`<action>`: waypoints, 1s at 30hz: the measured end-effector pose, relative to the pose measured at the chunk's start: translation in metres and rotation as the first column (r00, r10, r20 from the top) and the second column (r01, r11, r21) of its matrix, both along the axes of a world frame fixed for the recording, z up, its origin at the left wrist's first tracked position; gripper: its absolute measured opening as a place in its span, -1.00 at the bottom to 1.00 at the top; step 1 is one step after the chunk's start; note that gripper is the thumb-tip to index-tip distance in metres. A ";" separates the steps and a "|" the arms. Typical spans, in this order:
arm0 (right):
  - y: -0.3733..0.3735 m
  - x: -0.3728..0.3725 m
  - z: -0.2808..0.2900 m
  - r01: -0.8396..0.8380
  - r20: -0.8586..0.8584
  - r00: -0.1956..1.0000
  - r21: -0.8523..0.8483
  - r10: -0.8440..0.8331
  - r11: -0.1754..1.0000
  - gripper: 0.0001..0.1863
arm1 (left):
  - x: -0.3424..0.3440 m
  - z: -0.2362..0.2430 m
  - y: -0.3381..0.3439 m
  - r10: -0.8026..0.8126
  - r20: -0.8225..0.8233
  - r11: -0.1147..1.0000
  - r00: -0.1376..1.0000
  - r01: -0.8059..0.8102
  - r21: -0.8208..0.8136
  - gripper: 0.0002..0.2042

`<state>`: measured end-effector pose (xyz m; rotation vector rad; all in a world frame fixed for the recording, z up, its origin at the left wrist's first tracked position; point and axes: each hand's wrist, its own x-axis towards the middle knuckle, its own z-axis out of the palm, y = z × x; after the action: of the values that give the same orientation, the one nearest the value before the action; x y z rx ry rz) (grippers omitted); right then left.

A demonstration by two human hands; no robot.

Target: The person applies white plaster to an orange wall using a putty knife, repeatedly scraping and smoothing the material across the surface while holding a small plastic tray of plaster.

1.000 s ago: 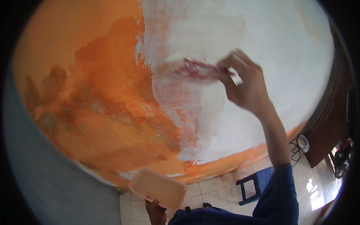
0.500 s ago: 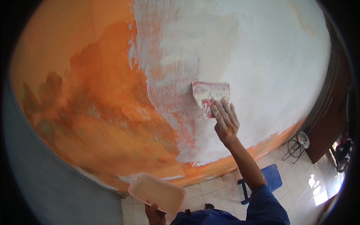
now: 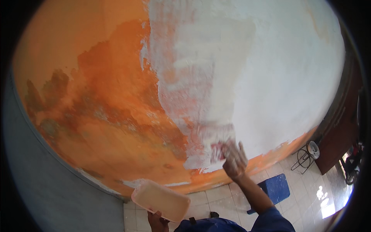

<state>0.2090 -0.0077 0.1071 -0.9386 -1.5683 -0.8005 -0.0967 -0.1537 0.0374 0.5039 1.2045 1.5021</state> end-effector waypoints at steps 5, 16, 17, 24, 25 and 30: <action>0.055 -0.003 0.095 0.163 -0.049 0.987 0.312 -0.155 0.936 -0.66 | 0.006 0.014 0.008 -0.043 0.050 0.999 0.998 0.043 0.013 -0.40; 0.074 -0.022 0.021 0.021 0.141 0.990 -0.032 -0.016 0.999 -0.60 | 0.002 0.026 0.006 -0.009 0.080 1.000 0.997 0.011 -0.017 -0.36; 0.063 -0.022 0.003 0.012 0.170 0.985 -0.081 0.002 0.997 -0.62 | 0.002 0.026 0.006 -0.007 0.081 1.000 0.997 0.008 -0.012 -0.36; 0.005 -0.009 0.010 -0.077 0.119 0.990 0.042 0.072 0.996 -0.71 | 0.003 0.022 0.005 -0.040 0.098 0.997 0.994 0.034 0.066 -0.32; 0.008 -0.006 0.036 -0.067 0.087 0.995 0.135 0.055 0.989 -0.72 | 0.003 0.023 0.004 -0.038 0.103 0.997 0.994 0.032 0.063 -0.32; 0.055 0.009 0.144 0.190 0.022 0.978 0.306 -0.207 0.933 -0.68 | 0.010 0.025 0.009 -0.065 0.151 0.996 0.986 0.055 0.071 -0.31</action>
<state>0.2182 0.0476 0.2509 -0.8625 -1.3590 -1.1826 -0.0869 -0.1449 0.0623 0.4563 1.0145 1.5047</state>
